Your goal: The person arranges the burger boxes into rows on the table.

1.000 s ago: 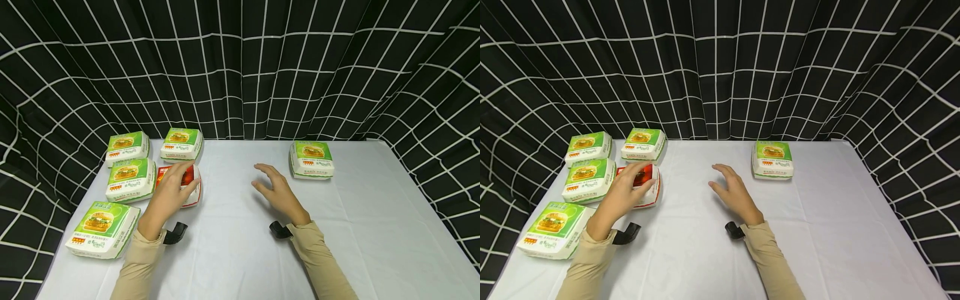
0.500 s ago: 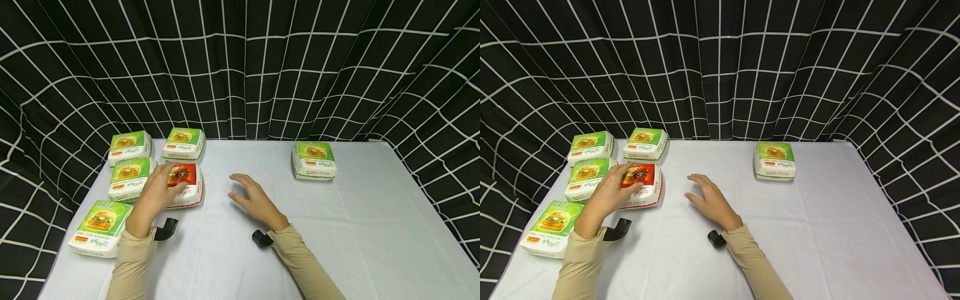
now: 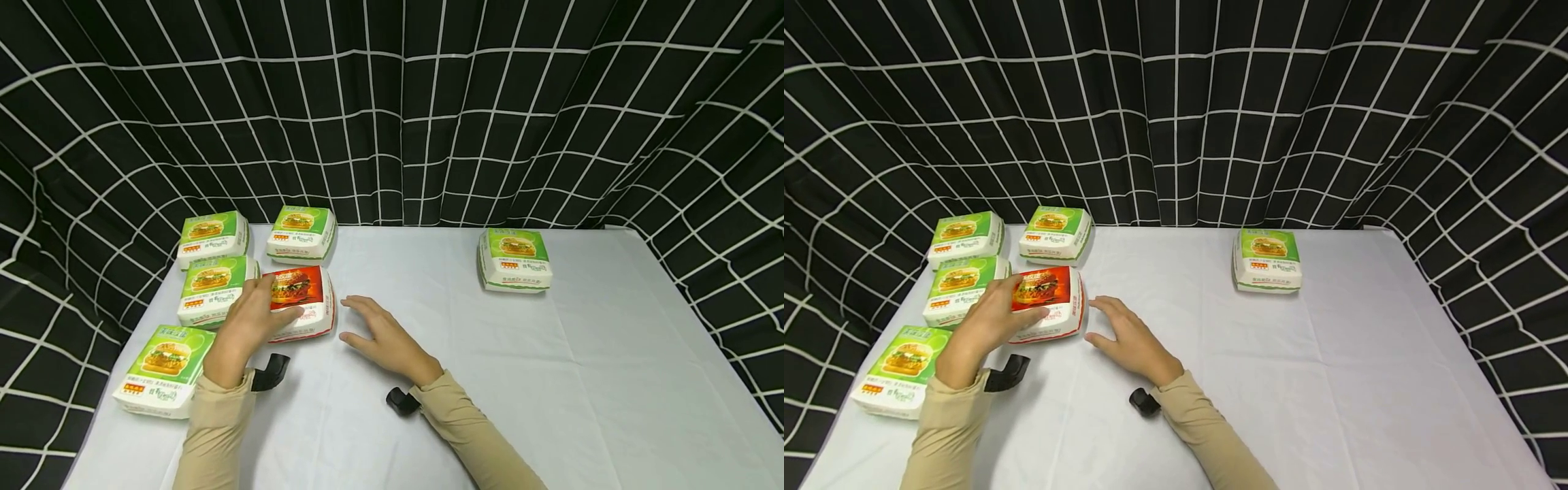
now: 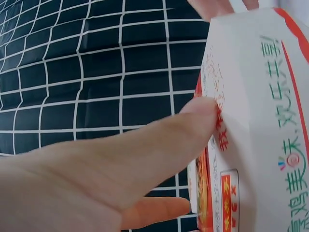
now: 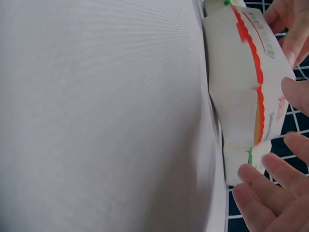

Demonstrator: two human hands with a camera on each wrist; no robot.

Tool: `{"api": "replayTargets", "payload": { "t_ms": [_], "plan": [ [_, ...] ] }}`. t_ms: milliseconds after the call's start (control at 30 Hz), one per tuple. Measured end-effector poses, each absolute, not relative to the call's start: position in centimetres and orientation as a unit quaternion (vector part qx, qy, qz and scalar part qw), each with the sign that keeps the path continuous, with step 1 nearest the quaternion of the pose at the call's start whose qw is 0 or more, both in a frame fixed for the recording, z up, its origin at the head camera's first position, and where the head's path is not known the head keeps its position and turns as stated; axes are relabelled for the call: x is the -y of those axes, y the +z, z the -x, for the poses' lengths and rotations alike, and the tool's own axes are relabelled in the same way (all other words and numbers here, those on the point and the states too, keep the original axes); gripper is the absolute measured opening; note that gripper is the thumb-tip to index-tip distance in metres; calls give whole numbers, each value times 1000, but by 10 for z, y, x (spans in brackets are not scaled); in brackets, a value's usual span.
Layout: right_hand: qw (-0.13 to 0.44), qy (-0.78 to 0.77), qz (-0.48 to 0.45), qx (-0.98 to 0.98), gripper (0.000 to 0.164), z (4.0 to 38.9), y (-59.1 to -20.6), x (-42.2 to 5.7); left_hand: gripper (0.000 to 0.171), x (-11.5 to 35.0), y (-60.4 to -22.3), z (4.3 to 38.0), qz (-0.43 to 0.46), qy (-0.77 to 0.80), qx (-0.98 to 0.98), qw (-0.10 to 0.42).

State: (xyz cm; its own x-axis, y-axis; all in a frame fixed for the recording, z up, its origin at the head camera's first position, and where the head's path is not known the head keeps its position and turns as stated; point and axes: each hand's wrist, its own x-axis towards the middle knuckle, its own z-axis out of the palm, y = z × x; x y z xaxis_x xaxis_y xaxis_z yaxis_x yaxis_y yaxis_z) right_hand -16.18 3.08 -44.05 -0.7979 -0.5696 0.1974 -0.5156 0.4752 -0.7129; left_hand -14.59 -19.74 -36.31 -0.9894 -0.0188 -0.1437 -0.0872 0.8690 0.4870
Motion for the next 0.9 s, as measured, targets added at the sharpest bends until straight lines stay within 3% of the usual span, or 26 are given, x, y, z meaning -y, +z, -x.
{"api": "replayTargets", "payload": {
  "t_ms": [433,900],
  "plan": [
    [46,-451,320,-832,61,156,-438,-27,83,191,-362,145,15,229,-965,128],
    [39,-451,285,-845,64,158,-432,-33,78,185,-371,151,-36,255,-961,98]
  ]
}}
